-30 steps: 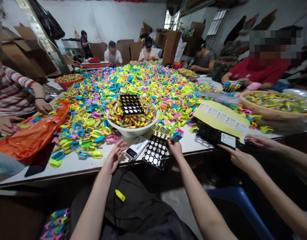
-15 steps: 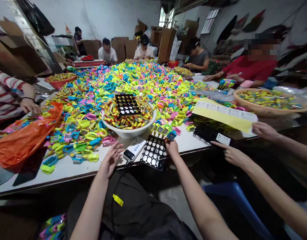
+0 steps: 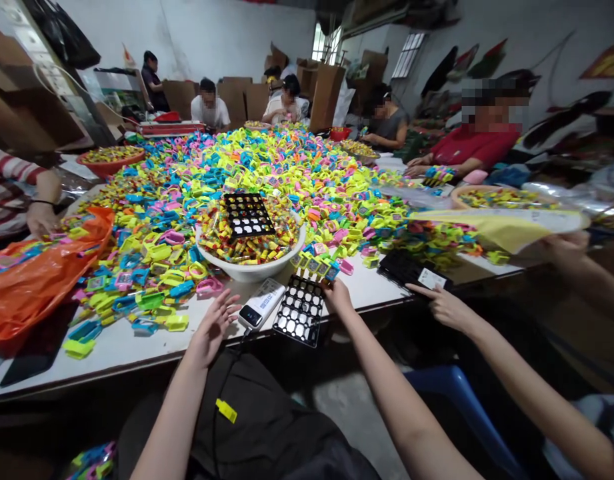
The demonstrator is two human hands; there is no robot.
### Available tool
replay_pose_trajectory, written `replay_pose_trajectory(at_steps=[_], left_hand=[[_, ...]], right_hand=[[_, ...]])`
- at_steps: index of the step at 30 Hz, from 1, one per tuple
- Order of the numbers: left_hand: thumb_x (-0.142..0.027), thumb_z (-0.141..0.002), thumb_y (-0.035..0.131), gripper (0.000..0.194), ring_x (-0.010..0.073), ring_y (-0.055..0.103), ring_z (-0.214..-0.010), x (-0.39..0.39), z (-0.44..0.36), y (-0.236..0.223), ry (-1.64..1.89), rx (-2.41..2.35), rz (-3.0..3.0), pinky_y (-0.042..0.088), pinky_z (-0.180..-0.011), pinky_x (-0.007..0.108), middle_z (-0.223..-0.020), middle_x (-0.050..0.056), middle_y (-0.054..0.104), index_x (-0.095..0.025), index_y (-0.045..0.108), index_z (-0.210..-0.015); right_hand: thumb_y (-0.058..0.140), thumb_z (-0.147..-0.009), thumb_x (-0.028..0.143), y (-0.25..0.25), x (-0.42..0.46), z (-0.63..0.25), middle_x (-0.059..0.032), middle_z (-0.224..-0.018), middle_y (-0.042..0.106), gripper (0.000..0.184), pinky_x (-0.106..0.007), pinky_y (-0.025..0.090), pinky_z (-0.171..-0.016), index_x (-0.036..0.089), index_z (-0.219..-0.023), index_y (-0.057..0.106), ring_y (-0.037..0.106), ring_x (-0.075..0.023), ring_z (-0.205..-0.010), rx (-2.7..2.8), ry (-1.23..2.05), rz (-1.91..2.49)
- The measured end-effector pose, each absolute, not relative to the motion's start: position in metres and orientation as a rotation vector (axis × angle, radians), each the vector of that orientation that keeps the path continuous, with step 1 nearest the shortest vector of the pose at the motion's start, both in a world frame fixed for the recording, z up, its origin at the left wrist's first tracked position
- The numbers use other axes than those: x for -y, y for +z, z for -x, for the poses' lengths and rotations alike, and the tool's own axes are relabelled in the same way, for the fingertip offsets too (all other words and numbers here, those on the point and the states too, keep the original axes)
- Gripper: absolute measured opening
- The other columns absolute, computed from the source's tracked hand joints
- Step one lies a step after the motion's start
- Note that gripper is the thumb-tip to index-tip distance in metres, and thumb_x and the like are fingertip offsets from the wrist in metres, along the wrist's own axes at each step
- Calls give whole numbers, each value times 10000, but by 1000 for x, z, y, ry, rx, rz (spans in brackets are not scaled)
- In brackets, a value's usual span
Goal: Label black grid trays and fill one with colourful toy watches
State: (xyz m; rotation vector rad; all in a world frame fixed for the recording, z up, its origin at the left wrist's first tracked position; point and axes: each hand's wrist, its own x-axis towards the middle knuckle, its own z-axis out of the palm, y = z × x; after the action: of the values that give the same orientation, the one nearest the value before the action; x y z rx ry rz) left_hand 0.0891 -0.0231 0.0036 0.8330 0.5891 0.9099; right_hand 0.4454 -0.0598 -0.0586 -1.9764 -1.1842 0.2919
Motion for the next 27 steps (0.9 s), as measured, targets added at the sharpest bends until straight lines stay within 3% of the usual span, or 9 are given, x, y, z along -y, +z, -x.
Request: replay_pose_trajectory(at_steps=[17,22,27], left_hand=[[-357,-696,653,558,193,539,-1007,22,-91,4,859,-623,-807,455,-797,257,-1257,92,491,-230,495,-1216],[-363,-682,669,586,186,544,-979,26,-91,8,877,-621,-817,454,-763,246,-1242,99,500,-220,487,-1221],[-342,-694,660,585,182,542,-989,26,-90,5,886,-599,-829,452,-760,239,-1252,99,492,-219,477,-1236]], right_hand=[[506,-762,347,-53,65,-446,-109,-857,633,231,-303,408,-709,137,-825,581,568,-211,-783,1257,339,1888],[560,-717,355,-50,65,-449,-101,-798,634,214,-295,402,-660,151,-777,584,558,-195,-719,1259,383,1899],[640,-648,283,-42,61,-451,-85,-793,641,275,-257,429,-595,106,-851,588,561,-156,-670,1281,440,1846]])
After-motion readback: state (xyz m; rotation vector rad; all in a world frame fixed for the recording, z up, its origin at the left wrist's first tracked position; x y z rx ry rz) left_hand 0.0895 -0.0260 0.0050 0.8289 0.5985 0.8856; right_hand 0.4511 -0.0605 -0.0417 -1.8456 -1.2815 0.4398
